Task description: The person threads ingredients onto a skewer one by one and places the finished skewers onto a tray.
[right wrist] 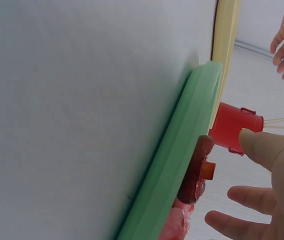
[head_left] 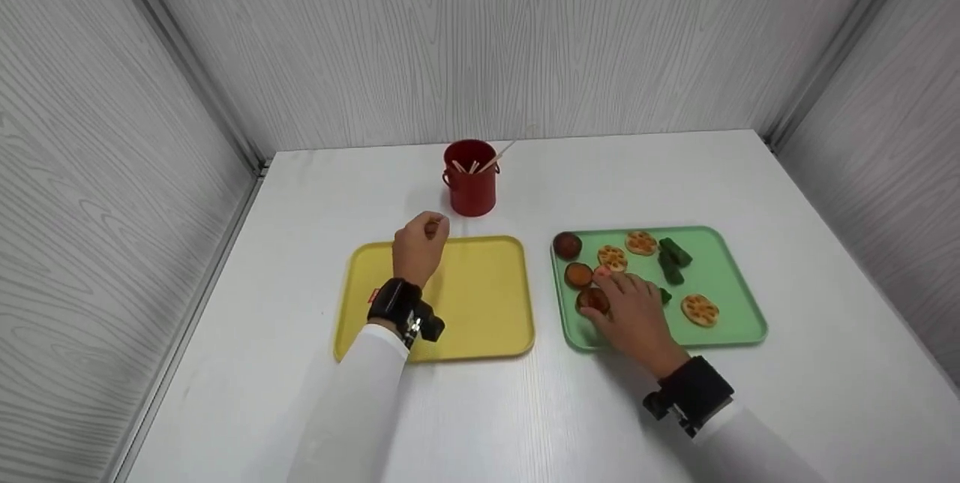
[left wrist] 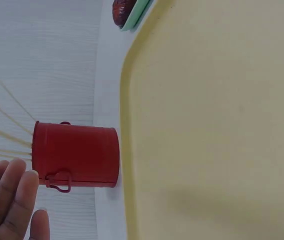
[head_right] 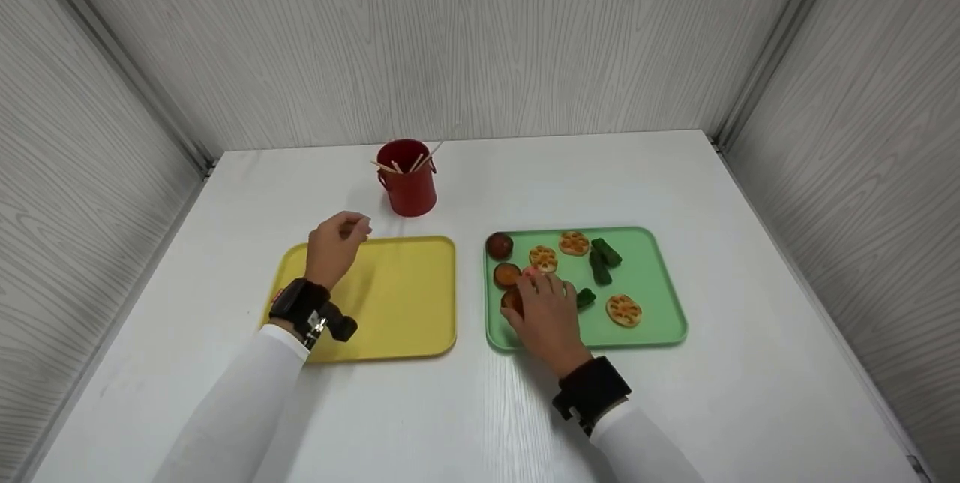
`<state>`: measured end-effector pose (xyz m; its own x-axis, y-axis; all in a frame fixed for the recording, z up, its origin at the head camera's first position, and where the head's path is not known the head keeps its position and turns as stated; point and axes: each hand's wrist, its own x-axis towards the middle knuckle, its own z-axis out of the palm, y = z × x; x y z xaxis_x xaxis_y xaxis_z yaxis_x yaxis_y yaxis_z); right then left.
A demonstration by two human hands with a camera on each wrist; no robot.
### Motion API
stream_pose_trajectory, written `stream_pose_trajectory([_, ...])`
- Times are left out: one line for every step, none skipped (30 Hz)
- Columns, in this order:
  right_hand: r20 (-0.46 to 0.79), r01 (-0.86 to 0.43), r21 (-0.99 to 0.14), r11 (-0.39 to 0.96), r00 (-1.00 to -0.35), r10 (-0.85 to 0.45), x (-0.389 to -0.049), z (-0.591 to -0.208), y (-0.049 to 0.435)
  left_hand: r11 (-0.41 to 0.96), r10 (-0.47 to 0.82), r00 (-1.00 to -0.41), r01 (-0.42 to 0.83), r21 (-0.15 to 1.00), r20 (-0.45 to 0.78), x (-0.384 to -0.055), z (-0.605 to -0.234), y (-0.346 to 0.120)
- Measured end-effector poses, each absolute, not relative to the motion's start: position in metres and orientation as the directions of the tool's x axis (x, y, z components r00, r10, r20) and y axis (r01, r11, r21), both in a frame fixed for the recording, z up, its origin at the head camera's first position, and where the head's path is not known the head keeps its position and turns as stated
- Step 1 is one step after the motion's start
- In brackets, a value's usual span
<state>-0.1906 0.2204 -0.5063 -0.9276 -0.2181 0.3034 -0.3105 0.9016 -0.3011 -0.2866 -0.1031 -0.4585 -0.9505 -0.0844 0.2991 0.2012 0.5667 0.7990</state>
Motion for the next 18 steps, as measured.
stream_pose_trajectory([0.323,-0.323,-0.294,0.9,-0.919,-0.224,-0.188,-0.506,0.22,0.559,-0.088,-0.951,0.2,0.805,0.298,-0.287,-0.457,-0.103])
stream_pose_trajectory([0.343,-0.339,-0.287,0.896,-0.91,-0.234,-0.185,-0.506,0.219,0.552,-0.09,-0.952,0.197,0.81,0.293,-0.288,-0.455,-0.102])
stream_pose_trajectory([0.358,-0.356,-0.283,0.891,-0.901,-0.246,-0.181,-0.506,0.219,0.547,-0.089,-0.953,0.197,0.814,0.29,-0.289,-0.454,-0.101])
stream_pose_trajectory([0.367,-0.37,-0.281,0.885,-0.894,-0.258,-0.177,-0.507,0.219,0.546,-0.087,-0.953,0.198,0.814,0.29,-0.289,-0.453,-0.1])
stream_pose_trajectory([0.367,-0.379,-0.283,0.881,-0.891,-0.266,-0.173,-0.507,0.218,0.547,-0.084,-0.955,0.196,0.814,0.286,-0.29,-0.452,-0.099])
stream_pose_trajectory([0.358,-0.389,-0.291,0.874,-0.892,-0.277,-0.169,-0.507,0.217,0.55,-0.079,-0.956,0.195,0.812,0.283,-0.29,-0.451,-0.098])
stream_pose_trajectory([0.341,-0.394,-0.298,0.87,-0.895,-0.288,-0.165,-0.507,0.217,0.554,-0.074,-0.957,0.195,0.809,0.282,-0.291,-0.449,-0.098])
stream_pose_trajectory([0.318,-0.394,-0.307,0.866,-0.9,-0.296,-0.161,-0.508,0.215,0.56,-0.07,-0.957,0.195,0.805,0.281,-0.291,-0.447,-0.097])
stream_pose_trajectory([0.294,-0.389,-0.316,0.865,-0.907,-0.301,-0.158,-0.509,0.214,0.567,-0.065,-0.956,0.199,0.799,0.285,-0.292,-0.444,-0.097])
stream_pose_trajectory([0.267,-0.379,-0.32,0.868,-0.916,-0.301,-0.156,-0.509,0.214,0.575,-0.059,-0.955,0.207,0.792,0.292,-0.293,-0.44,-0.096])
stream_pose_trajectory([0.245,-0.373,-0.319,0.871,-0.92,-0.304,-0.154,-0.51,0.213,0.582,-0.055,-0.954,0.211,0.786,0.296,-0.295,-0.437,-0.096])
stream_pose_trajectory([0.229,-0.372,-0.318,0.872,-0.923,-0.311,-0.153,-0.511,0.213,0.585,-0.052,-0.95,0.221,0.781,0.308,-0.296,-0.433,-0.095])
stream_pose_trajectory([0.215,-0.37,-0.315,0.874,-0.925,-0.314,-0.152,-0.511,0.213,0.59,-0.052,-0.947,0.227,0.775,0.318,-0.297,-0.43,-0.095])
stream_pose_trajectory([0.205,-0.367,-0.317,0.874,-0.927,-0.315,-0.152,-0.512,0.213,0.592,-0.055,-0.942,0.236,0.771,0.331,-0.299,-0.427,-0.094])
stream_pose_trajectory([0.199,-0.366,-0.315,0.876,-0.928,-0.316,-0.151,-0.512,0.213,0.593,-0.059,-0.938,0.243,0.768,0.342,-0.301,-0.425,-0.094])
stream_pose_trajectory([0.193,-0.362,-0.312,0.878,-0.929,-0.314,-0.15,-0.513,0.213,0.594,-0.064,-0.934,0.247,0.766,0.351,-0.302,-0.423,-0.093])
stream_pose_trajectory([0.19,-0.36,-0.312,0.879,-0.93,-0.313,-0.149,-0.513,0.213,0.592,-0.074,-0.933,0.244,0.768,0.353,-0.304,-0.422,-0.093])
stream_pose_trajectory([0.187,-0.356,-0.316,0.879,-0.932,-0.31,-0.149,-0.512,0.212,0.592,-0.082,-0.931,0.242,0.768,0.356,-0.306,-0.42,-0.092])
